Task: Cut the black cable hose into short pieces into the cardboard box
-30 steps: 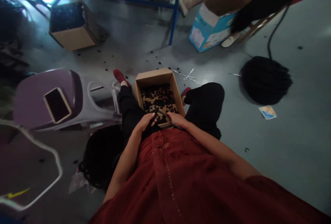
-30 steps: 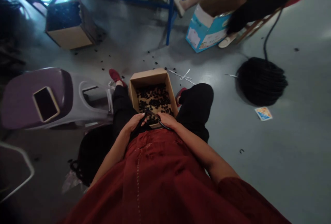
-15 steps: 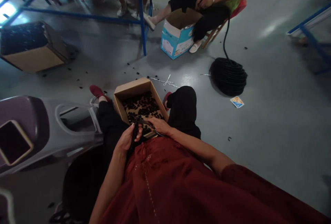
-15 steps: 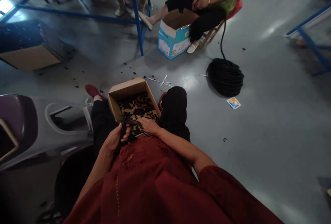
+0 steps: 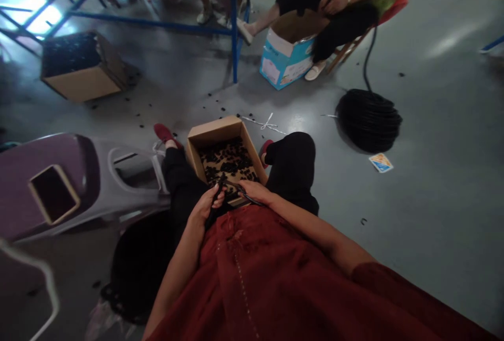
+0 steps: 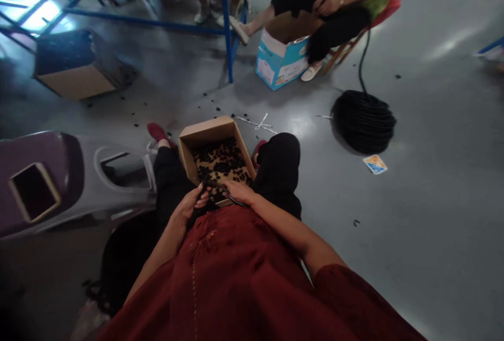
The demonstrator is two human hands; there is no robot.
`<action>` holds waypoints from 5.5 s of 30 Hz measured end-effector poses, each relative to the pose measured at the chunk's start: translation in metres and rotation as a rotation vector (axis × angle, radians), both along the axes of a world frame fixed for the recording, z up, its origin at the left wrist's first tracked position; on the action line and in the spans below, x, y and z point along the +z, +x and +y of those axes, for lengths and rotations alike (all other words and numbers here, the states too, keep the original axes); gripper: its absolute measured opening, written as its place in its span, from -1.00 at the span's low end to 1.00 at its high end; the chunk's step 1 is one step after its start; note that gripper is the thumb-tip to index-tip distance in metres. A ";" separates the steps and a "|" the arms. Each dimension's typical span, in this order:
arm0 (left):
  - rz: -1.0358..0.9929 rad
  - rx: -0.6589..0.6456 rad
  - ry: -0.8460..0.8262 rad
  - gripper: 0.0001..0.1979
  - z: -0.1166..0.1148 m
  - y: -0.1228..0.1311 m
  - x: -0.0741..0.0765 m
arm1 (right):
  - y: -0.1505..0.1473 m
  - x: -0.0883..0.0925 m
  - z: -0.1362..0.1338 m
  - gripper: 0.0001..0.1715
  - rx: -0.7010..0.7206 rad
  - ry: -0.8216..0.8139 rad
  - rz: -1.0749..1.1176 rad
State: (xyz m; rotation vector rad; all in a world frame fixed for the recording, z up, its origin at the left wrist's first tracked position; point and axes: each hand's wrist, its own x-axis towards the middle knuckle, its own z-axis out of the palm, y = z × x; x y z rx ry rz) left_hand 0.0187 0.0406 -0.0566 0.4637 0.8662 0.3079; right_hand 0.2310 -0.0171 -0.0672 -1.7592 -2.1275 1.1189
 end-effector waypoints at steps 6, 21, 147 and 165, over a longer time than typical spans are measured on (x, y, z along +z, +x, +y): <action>-0.006 -0.004 0.030 -0.62 -0.002 -0.004 -0.004 | -0.005 -0.007 0.001 -0.57 -0.009 -0.061 -0.004; 0.670 -0.152 0.755 -0.74 -0.014 0.011 -0.018 | -0.006 -0.011 0.001 -0.35 -0.031 -0.176 0.007; 0.650 -0.324 1.039 -0.74 -0.039 0.024 0.078 | 0.029 0.058 0.014 -0.51 -0.786 -0.072 0.857; 0.728 -0.387 1.094 -0.70 -0.037 0.022 0.064 | -0.007 0.055 0.007 -0.55 -0.856 -0.181 0.789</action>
